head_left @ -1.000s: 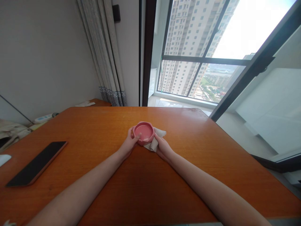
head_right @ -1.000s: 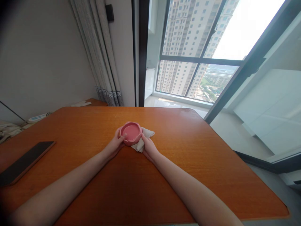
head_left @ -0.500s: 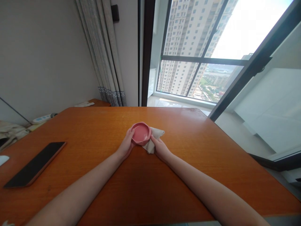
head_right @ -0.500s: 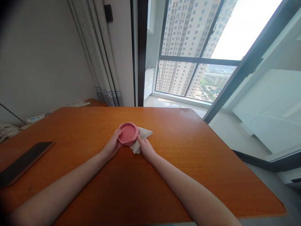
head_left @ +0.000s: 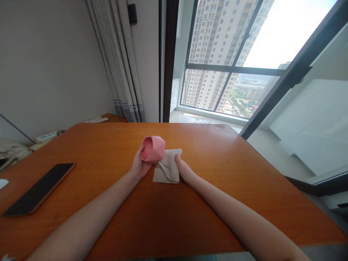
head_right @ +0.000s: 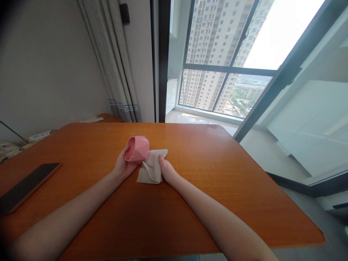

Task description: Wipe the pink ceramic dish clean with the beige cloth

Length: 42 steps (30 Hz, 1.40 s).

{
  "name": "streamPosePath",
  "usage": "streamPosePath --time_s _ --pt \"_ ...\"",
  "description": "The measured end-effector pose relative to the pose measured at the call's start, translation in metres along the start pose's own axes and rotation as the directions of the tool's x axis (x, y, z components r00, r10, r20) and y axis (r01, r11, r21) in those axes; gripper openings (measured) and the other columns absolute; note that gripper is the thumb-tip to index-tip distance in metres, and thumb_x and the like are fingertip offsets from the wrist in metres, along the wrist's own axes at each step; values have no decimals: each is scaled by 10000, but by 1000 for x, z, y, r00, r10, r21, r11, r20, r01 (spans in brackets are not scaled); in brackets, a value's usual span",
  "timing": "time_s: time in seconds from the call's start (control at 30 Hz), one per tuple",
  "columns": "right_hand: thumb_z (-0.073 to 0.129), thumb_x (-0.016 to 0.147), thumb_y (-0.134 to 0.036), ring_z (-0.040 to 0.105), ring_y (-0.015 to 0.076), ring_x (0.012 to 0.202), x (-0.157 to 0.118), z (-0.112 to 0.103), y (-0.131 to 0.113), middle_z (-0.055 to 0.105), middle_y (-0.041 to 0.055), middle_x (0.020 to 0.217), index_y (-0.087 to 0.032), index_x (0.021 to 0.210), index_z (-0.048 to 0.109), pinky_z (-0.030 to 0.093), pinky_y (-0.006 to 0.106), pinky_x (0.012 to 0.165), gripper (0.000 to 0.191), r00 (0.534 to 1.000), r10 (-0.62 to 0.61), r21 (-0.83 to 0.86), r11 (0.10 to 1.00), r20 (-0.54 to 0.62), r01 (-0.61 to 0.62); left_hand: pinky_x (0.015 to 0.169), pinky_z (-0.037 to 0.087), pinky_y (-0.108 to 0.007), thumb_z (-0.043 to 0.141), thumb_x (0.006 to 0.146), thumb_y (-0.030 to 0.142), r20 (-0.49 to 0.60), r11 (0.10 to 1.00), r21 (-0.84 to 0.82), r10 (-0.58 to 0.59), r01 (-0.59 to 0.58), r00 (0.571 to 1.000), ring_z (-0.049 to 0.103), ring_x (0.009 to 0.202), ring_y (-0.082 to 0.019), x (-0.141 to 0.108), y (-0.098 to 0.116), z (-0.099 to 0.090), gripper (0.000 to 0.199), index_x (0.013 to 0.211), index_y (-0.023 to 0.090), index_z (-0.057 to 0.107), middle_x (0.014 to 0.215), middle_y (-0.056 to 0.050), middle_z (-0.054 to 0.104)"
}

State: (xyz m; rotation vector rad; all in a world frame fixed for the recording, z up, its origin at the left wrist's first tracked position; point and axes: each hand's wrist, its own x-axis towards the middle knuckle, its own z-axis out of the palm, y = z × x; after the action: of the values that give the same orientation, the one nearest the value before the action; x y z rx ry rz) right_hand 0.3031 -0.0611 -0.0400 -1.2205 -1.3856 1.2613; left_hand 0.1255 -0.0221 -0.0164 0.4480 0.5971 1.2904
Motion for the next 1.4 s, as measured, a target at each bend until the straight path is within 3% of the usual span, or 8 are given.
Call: streamPosePath --time_s 0.1,0.2,0.4,0.63,0.83,1.0,1.23,1.4 --pt "354 864 -582 607 242 804 -1 -17 -6 628 68 700 -204 684 595 444 385 804 483 980 -156 -521 850 -120 72 737 517 -332 541 825 375 31 997 -3 -80 80 996 625 756 -177 0 3 0 318 1032 145 615 902 -61 682" --pt "407 872 -471 569 216 839 3 -29 -10 606 62 807 -203 874 573 437 370 818 314 877 -399 -634 758 -266 153 818 501 -346 569 815 384 62 994 51 -100 97 993 619 880 -194 0 -4 -1 348 1083 165 597 1018 -67 665" --pt "514 837 -400 423 199 1236 -2 -10 -4 426 87 1367 -225 1349 334 317 367 1058 569 897 -434 -292 871 -81 395 1025 360 -340 670 760 302 294 943 329 -60 -42 954 486 1184 -225 -6 -17 -1 398 1126 185 568 1218 -81 576" --pt "495 766 -340 528 209 1113 24 -30 18 613 25 1169 -226 1109 587 397 365 979 373 911 -194 135 957 -364 258 974 396 -370 528 832 482 410 860 498 -120 -112 904 533 1099 -216 4 -27 -13 481 1228 217 465 1198 -94 543" --pt "450 699 -289 567 157 900 48 -105 23 639 -4 964 -202 993 619 460 291 824 350 675 -136 56 966 -725 254 694 432 -275 568 806 431 548 334 820 -230 -464 804 539 766 -149 -11 -18 -9 338 1011 163 560 875 -48 587" --pt "403 674 -272 563 141 779 48 -152 23 613 -11 862 -184 962 594 470 266 717 357 466 -51 15 990 -883 139 772 395 -284 656 722 437 667 42 700 -395 -713 632 527 848 -182 -29 -10 6 295 863 182 614 898 -39 601" --pt "426 681 -294 558 176 859 47 -172 32 615 16 911 -177 973 586 447 303 790 353 419 -88 -77 996 -904 44 815 368 -294 718 646 397 722 61 648 -366 -759 587 538 911 -232 -27 -11 2 301 890 236 646 952 -43 622" --pt "393 689 -281 559 190 836 49 -176 36 606 30 847 -154 961 583 448 315 775 355 434 -107 -131 991 -894 -24 654 353 -263 601 724 248 674 156 731 -318 -664 667 504 714 -171 -22 -15 -3 98 801 202 642 760 -23 596"
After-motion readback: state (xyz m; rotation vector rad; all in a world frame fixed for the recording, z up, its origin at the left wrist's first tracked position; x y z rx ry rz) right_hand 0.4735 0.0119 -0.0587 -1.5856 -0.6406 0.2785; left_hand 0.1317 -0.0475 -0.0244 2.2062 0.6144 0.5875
